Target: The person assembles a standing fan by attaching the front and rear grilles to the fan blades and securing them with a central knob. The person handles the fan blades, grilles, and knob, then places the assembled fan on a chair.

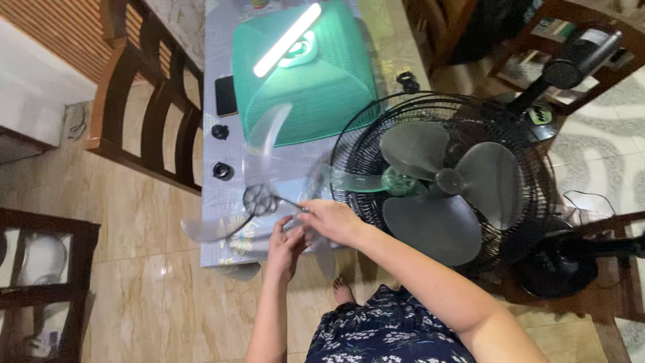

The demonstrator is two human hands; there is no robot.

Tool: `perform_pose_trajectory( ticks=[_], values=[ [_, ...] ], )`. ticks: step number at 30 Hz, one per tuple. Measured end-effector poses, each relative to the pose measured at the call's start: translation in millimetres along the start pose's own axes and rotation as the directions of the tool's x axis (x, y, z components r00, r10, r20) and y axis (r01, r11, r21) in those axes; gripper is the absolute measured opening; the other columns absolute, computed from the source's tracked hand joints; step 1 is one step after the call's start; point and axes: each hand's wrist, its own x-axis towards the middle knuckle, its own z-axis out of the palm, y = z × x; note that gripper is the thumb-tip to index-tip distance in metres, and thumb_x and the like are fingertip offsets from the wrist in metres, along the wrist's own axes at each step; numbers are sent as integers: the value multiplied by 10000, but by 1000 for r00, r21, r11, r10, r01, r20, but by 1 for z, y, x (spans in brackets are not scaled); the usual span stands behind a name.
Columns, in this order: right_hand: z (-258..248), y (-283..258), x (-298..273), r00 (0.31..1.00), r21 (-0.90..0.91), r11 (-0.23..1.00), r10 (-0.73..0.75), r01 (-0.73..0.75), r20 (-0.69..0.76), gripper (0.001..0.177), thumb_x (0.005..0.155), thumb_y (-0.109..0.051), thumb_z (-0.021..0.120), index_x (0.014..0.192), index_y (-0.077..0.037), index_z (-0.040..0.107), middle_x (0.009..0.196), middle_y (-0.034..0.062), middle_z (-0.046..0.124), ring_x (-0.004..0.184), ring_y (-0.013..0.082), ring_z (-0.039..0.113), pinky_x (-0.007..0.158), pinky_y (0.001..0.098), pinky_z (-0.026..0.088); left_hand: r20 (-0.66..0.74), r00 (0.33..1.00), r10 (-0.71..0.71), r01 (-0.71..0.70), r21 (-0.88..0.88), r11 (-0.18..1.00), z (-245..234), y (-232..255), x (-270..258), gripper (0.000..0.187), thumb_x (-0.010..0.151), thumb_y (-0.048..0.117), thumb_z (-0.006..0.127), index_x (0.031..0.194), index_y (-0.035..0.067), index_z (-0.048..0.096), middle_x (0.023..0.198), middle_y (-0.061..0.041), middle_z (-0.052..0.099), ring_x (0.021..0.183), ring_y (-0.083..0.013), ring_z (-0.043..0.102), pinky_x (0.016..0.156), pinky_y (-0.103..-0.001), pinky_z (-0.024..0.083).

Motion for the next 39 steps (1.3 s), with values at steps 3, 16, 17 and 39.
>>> perform_pose_trajectory(
  ticks=[3,16,17,39],
  values=[
    [9,-6,2,997,-16,998,64,-64,46,378,977,-357,595,1266,-123,661,1073,144,711,969,329,700,835,440,550,-92,992,-89,89,-8,996,-56,-15,4,525,913,102,692,1384,145,465,1104,-103,732,863,-198,712,746,-337,568],
    [-13,-8,-3,999,26,999,30,-31,28,324,985,-273,593,1245,-89,656,1125,137,693,1002,304,697,858,413,551,17,983,-182,174,205,963,-137,-58,89,563,893,158,744,1407,156,513,834,2,677,667,-114,599,592,-308,511],
    [-19,-6,-6,998,13,998,53,-53,30,324,983,-279,599,1243,-95,660,1106,132,694,993,297,700,853,408,554,4,982,-188,183,213,960,-136,-55,96,580,884,153,729,1414,168,493,833,-13,694,652,-125,599,575,-319,510],
    [-170,184,-201,677,-47,680,716,-732,-169,645,762,-282,896,1219,-19,523,1085,209,696,997,295,688,868,405,551,-179,800,573,-91,907,411,-57,-68,91,581,830,207,796,1364,38,640,1196,-217,697,1033,-317,673,885,-434,523]
  ],
)
